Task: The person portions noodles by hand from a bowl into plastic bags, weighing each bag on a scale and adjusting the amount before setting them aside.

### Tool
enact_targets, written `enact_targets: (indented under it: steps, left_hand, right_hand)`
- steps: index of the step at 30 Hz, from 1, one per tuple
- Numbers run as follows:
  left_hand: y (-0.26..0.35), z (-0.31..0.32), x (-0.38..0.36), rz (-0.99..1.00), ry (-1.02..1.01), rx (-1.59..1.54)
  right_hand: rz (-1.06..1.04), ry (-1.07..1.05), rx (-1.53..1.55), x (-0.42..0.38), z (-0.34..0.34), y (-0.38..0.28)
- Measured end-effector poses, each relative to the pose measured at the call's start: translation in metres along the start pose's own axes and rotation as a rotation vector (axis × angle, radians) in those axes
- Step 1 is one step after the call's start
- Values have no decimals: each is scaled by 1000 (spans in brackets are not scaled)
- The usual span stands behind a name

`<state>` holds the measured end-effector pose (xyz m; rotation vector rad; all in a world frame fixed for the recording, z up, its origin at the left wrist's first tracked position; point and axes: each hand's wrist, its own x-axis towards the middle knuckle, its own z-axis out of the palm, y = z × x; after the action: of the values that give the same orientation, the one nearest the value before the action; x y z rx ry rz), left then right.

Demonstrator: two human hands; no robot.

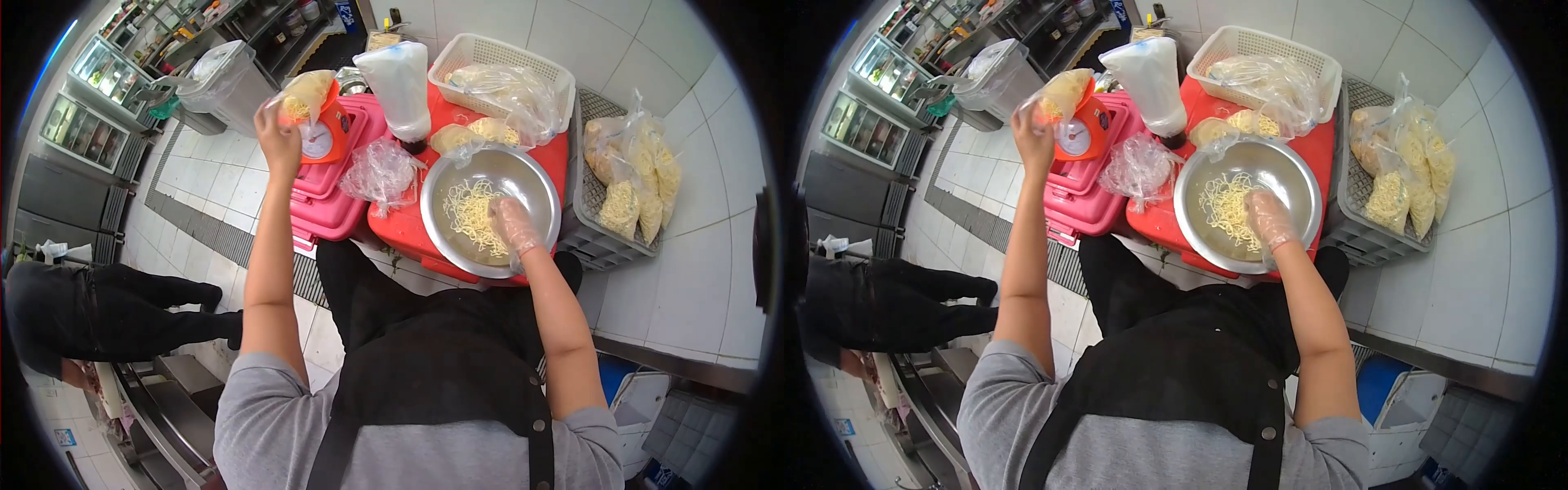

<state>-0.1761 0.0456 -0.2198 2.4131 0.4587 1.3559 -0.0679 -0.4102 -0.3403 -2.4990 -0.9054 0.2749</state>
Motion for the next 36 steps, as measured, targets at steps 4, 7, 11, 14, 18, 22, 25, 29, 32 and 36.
enact_targets:
  steps: [4,7,11,14,18,22,25,29,32,36]
  left_hand:
    - [9,1,58,329,28,-155]
    - [64,-17,72,72,-102,-372]
    - [127,-37,56,-166,-299,-733]
    - [169,-50,25,-306,-522,-889]
    - [219,-46,-24,-501,-807,-1040]
    - [240,9,-91,-584,-839,-1193]
    - [259,31,-121,-666,-902,-1254]
    - [266,35,-134,-700,-967,-1240]
    - [264,30,-134,-695,-939,-1251]
    - [251,30,-135,-696,-972,-1212]
  right_hand:
    - [17,209,48,5,-37,-5]
    - [-48,276,130,-5,-94,-38]
    - [-10,115,402,-3,-133,-43]
    - [-69,130,678,-6,-176,-61]
    - [-120,265,749,-22,-240,-108]
    - [-191,326,764,-42,-277,-155]
    - [-238,327,687,-46,-278,-162]
    - [-193,208,741,-49,-241,-152]
    - [-239,51,601,-45,-188,-122]
    - [-99,13,576,-50,-174,-123]
